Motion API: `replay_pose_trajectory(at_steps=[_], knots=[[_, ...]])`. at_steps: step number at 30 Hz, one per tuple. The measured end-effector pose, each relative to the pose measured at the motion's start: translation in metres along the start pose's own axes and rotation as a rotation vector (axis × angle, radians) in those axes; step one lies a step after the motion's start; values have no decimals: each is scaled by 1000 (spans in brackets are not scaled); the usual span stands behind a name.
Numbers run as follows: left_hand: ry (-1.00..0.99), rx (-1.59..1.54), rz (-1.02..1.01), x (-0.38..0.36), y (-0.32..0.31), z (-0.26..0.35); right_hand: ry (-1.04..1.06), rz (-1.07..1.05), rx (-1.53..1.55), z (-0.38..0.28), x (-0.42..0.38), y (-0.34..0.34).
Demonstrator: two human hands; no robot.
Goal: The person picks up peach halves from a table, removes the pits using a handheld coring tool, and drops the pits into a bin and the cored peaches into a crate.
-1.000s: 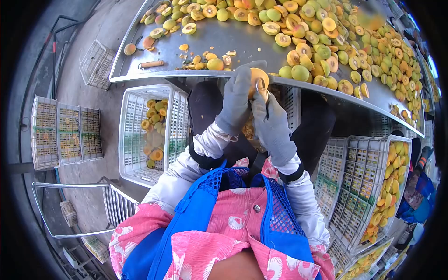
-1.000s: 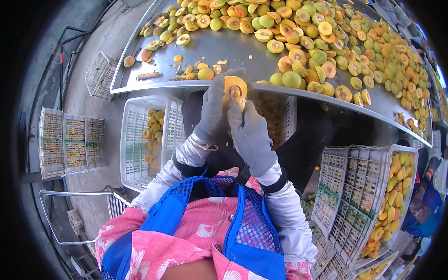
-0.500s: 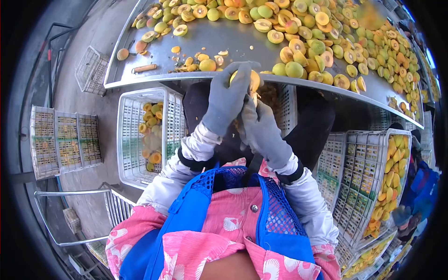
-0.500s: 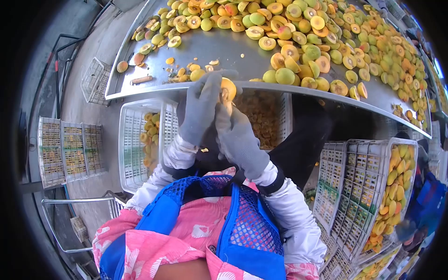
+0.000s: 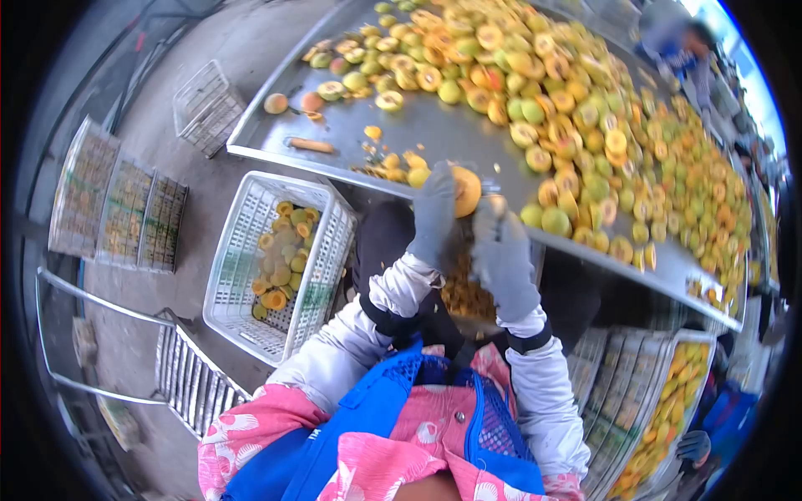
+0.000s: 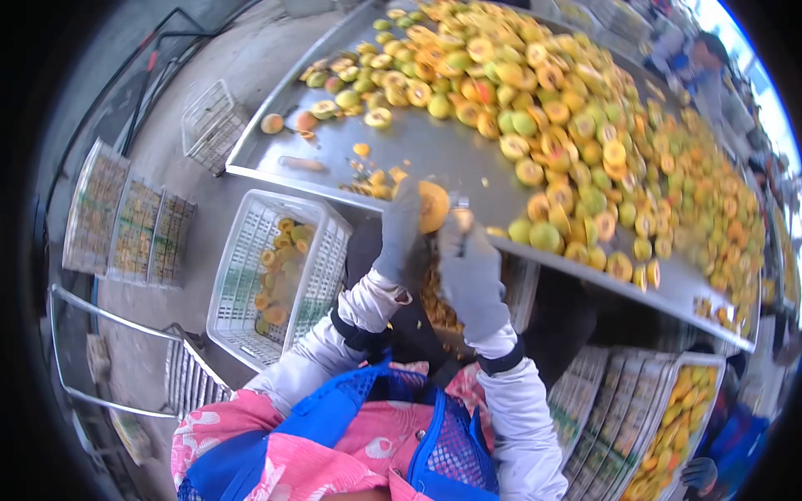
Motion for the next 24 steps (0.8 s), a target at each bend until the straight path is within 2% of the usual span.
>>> replay_pose_trajectory(at_steps=[1,3,4,6,7,9,11,12,14,16,18,19,21,24], knots=[[645,-566,175,9,8,46,8,-38,336,10,28,14],[533,-633,367,35,62,11,260,275,-271,-52,44,13],[543,-622,426,46,85,14,276,258,-283,-48,72,22],[544,-617,550,63,128,4,527,378,-1283,-22,132,34],[565,-611,521,72,144,4,548,366,-1295,-24,143,29],[489,-555,471,90,177,-1,275,166,-1598,-11,161,21],[465,-546,443,109,208,-6,163,59,-1770,-14,175,7],[427,-531,390,120,219,-1,168,100,-1798,-19,187,-4],[344,-452,298,141,243,-5,682,-49,-1707,-50,210,-45],[387,-457,287,166,251,4,775,-12,-1584,-90,245,-126],[410,-491,246,183,266,-14,958,-115,-1436,-103,311,-199],[420,-484,295,186,274,-21,1120,-120,-1413,-104,346,-235],[389,-675,283,201,279,-23,998,-167,-1517,-106,401,-300],[348,-669,297,210,289,-31,995,-159,-1596,-98,469,-354]])
Point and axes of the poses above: each hand's wrist, its own x-axis towards the middle knuckle, its own y-axis out of the back of the hand, z = x × y, the point moved 3 cm from there along x, towards the middle knuckle, and after that the axes turned 3 degrees about -x, right-handed, at the moved point
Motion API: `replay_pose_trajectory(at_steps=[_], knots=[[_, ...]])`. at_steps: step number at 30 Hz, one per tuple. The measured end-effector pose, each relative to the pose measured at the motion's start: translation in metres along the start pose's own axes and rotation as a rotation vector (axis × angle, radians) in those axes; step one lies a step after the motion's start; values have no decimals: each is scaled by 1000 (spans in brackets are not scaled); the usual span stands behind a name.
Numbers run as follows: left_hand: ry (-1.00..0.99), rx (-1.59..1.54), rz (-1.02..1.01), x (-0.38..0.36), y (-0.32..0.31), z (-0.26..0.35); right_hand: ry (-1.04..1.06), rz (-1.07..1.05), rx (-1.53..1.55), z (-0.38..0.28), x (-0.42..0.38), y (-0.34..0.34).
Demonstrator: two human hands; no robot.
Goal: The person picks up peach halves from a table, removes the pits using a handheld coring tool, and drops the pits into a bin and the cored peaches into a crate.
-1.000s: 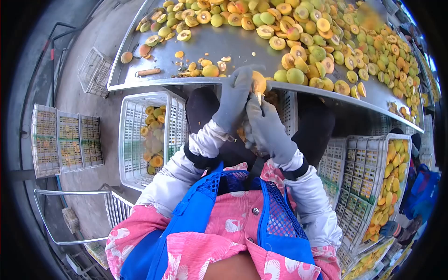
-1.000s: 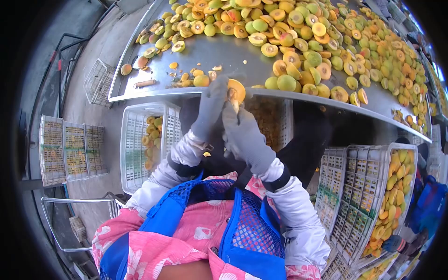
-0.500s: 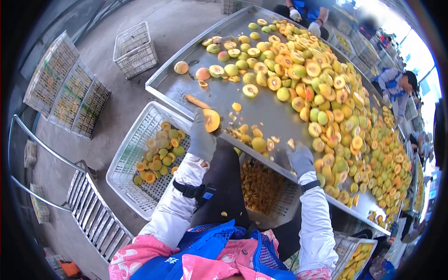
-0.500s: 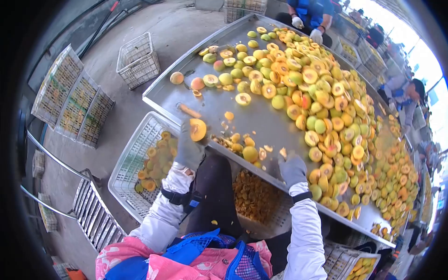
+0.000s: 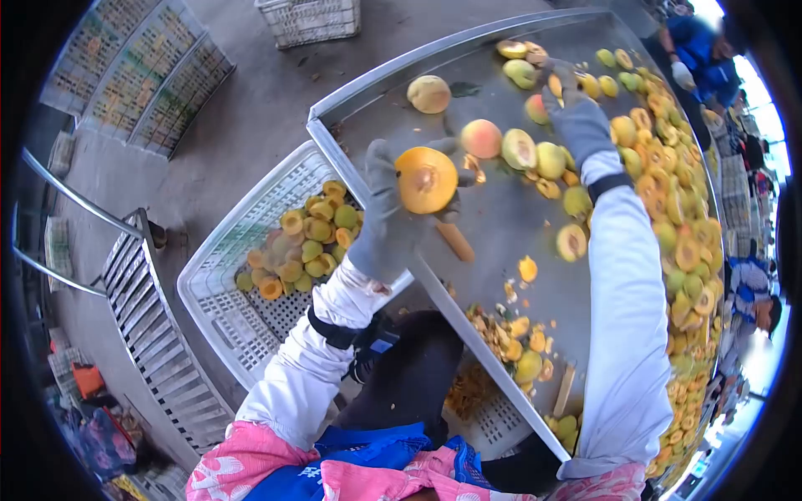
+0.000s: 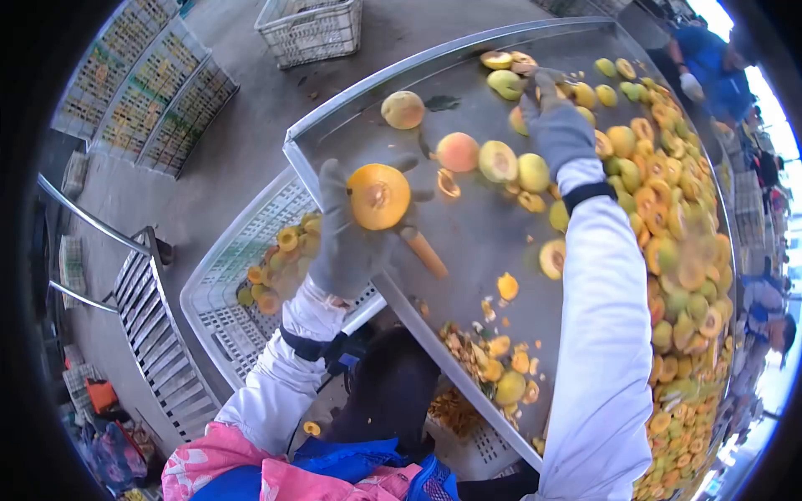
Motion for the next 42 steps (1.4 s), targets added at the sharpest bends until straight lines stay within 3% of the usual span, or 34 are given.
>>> replay_pose_trajectory(at_steps=[2,5,7,10,12,13,15,17,19,21,23,25,26,28,29,31,32,33,35,39,40,41,42], knots=[[8,-51,-18,5,0,2,100,172,-26,9,35,-28],[96,-47,10,11,5,0,282,207,-119,38,86,-76],[118,-125,-106,12,8,0,459,242,-209,53,102,-101],[143,-63,-27,11,9,0,664,272,-294,49,103,-111],[141,-90,-52,9,8,3,-255,-84,88,54,87,-76],[133,-96,-36,11,9,1,-540,-132,591,48,63,-66],[130,-110,-46,13,5,0,-465,-8,723,38,13,-24],[64,-97,-11,12,-2,1,-245,40,840,3,-67,53],[55,-43,-54,10,-5,0,-211,181,1038,-38,-161,120],[55,27,-107,2,-8,-6,-560,198,1471,-41,-251,143],[-47,276,-4,-8,-11,-16,-586,155,1754,-58,-341,141],[6,259,-37,-33,-28,-34,-742,-146,1832,-99,-390,159],[47,229,-27,-46,-33,-45,-775,-101,1840,-100,-409,155],[101,196,-23,-78,-47,-65,-728,-278,2537,-102,-431,130],[124,210,-37,-99,-56,-75,-737,-243,2551,-105,-440,131],[182,251,20,-128,-72,-91,-905,-109,2158,-99,-454,130],[270,167,-37,-140,-79,-93,-879,-180,2136,-93,-464,132],[274,178,-53,-152,-85,-96,-873,-157,2145,-92,-475,138],[131,340,-237,-170,-105,-99,-792,-116,1794,-89,-489,161],[165,362,-239,-189,-132,-119,-751,-82,1904,-73,-504,170],[167,375,-256,-194,-136,-126,-687,46,1981,-69,-501,174],[88,492,-351,-198,-139,-135,-680,65,1989,-64,-502,177],[10,607,-442,-202,-141,-142,-635,59,1804,-60,-505,180]])
Point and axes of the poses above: each hand's wrist, its own x-axis towards the middle knuckle, its own y-axis out of the back of the hand, z = x × y, the point moved 3 cm from there along x, towards the middle knuckle, and after that the axes turned 3 degrees about -x, right-handed, at the moved point
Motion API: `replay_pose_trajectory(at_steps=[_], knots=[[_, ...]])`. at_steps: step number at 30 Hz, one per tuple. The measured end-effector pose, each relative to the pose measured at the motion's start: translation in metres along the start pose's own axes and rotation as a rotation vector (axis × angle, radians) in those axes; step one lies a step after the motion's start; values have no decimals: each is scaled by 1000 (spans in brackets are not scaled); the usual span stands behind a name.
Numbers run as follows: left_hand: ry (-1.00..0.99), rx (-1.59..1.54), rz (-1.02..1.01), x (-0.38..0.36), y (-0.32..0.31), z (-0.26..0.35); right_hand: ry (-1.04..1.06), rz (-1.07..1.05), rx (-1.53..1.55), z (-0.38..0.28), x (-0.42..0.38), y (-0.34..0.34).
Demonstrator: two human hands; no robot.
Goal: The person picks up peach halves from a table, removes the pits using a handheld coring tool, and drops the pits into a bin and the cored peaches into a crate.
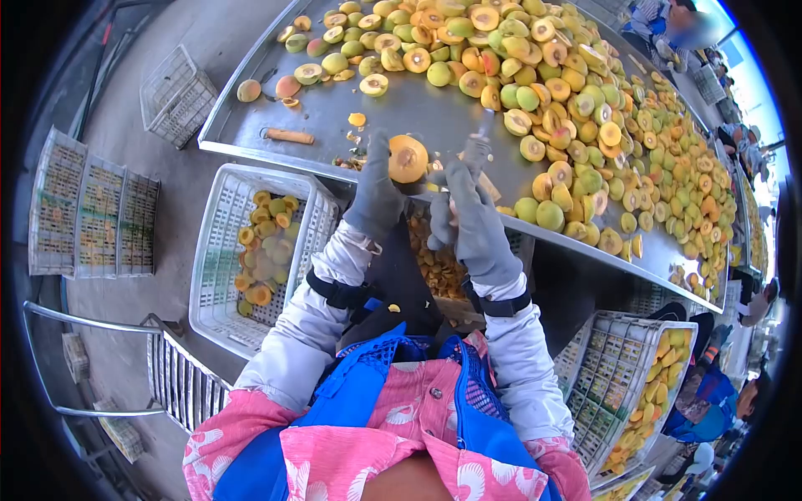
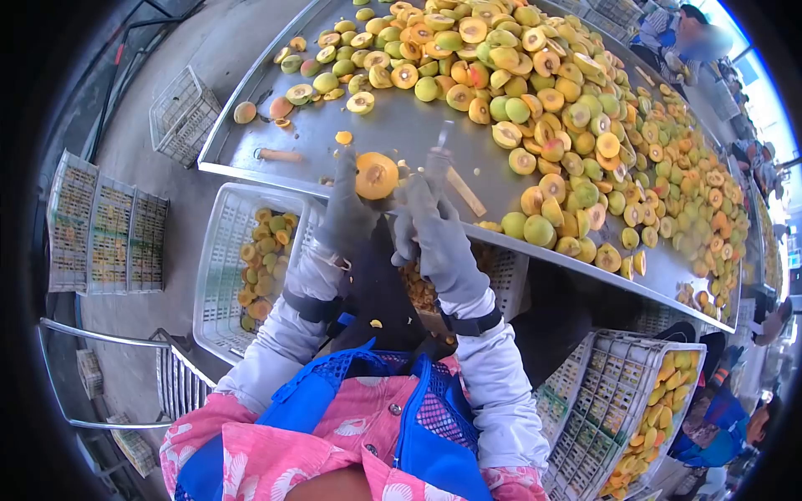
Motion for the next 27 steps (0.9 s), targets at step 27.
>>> replay_pose_trajectory(at_steps=[27], knots=[[-342,458,-117,0,-32,-10,-194,259,-322,5,-29,15]])
Point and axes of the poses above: each hand's wrist, its own x-axis towards the middle knuckle, its own y-axis out of the back of the hand, z = x × y, the point moved 3 cm from there along x, towards the middle knuckle, and after that the axes turned 3 degrees about -x, right-handed, at the moved point
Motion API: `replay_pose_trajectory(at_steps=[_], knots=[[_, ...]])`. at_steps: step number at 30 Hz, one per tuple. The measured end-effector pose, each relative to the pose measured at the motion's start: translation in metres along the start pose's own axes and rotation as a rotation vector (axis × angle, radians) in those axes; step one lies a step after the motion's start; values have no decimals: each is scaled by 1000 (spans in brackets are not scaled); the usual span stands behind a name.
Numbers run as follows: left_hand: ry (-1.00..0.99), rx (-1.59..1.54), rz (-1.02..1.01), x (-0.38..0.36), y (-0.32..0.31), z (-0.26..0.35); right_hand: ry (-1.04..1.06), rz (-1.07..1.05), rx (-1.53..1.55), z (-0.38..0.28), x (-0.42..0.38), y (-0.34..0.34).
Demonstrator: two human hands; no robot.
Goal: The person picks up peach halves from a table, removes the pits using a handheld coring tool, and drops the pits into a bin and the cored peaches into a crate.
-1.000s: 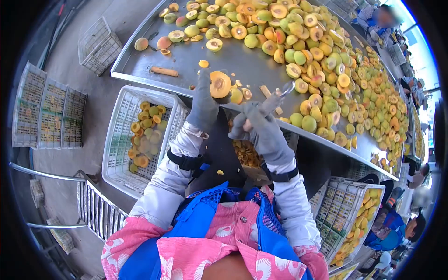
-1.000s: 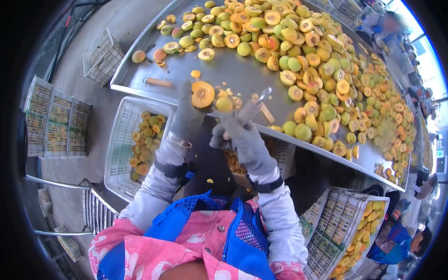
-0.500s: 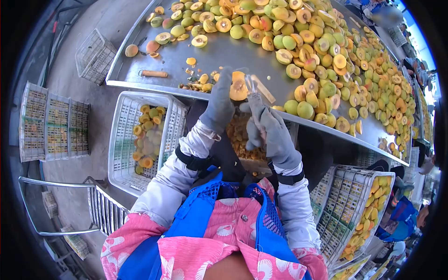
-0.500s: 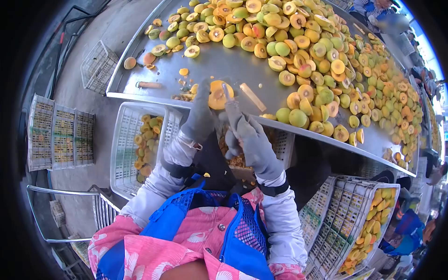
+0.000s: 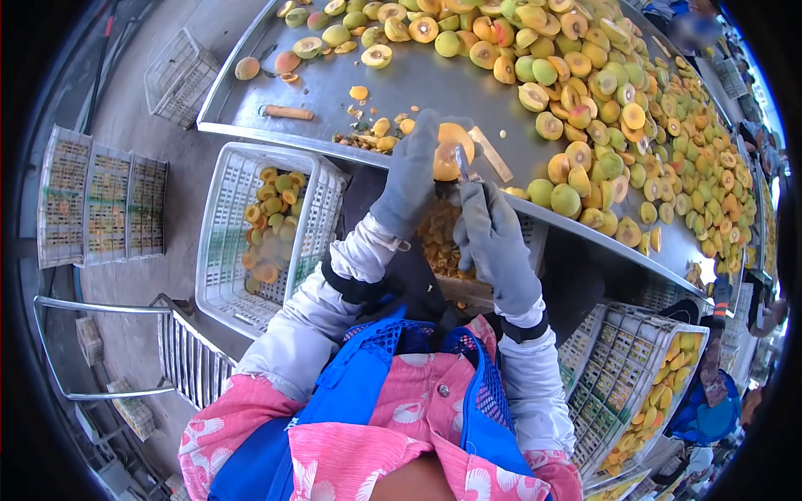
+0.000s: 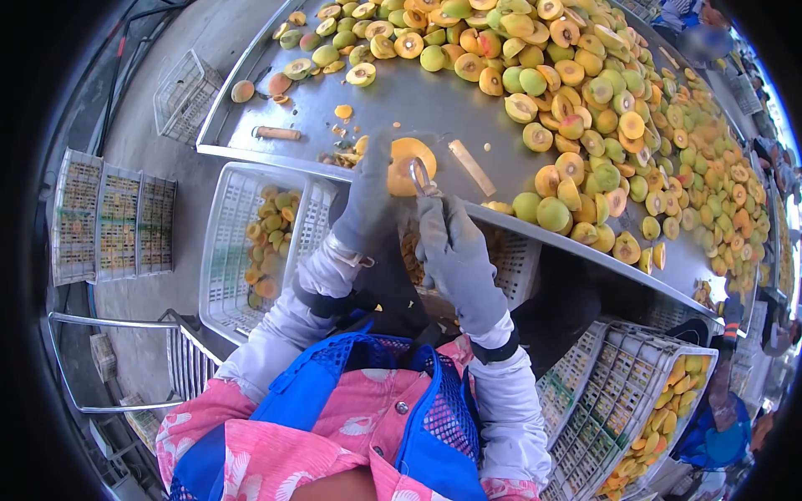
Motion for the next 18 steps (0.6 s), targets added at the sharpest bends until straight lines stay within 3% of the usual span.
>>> replay_pose_trajectory(at_steps=[4,6,7,10,11,13,15,17,18], knots=[[7,14,-12,-2,2,-5,1,51,-21,0,2,-7],[77,-28,-9,-4,2,-15,212,161,-200,9,10,-8],[147,-72,-5,-4,2,-18,211,161,-198,10,11,-9],[34,146,48,-5,8,-14,275,190,-246,5,10,-14],[35,146,47,1,9,0,197,187,-251,-2,8,-17],[243,-362,78,10,6,22,118,185,-256,-2,9,-23],[280,-442,137,11,6,33,468,320,-374,-2,10,-28],[316,-523,197,11,5,32,483,316,-397,-1,10,-31],[284,-420,217,12,5,30,498,312,-417,-1,10,-32]])
Point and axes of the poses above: each hand's wrist, its own x-axis towards the middle knuckle, its own y-axis out of the back of the hand, z = x × y, the point moved 3 cm from there along x, towards the middle knuckle, and after that the axes turned 3 degrees about -x, right-handed, at the moved point
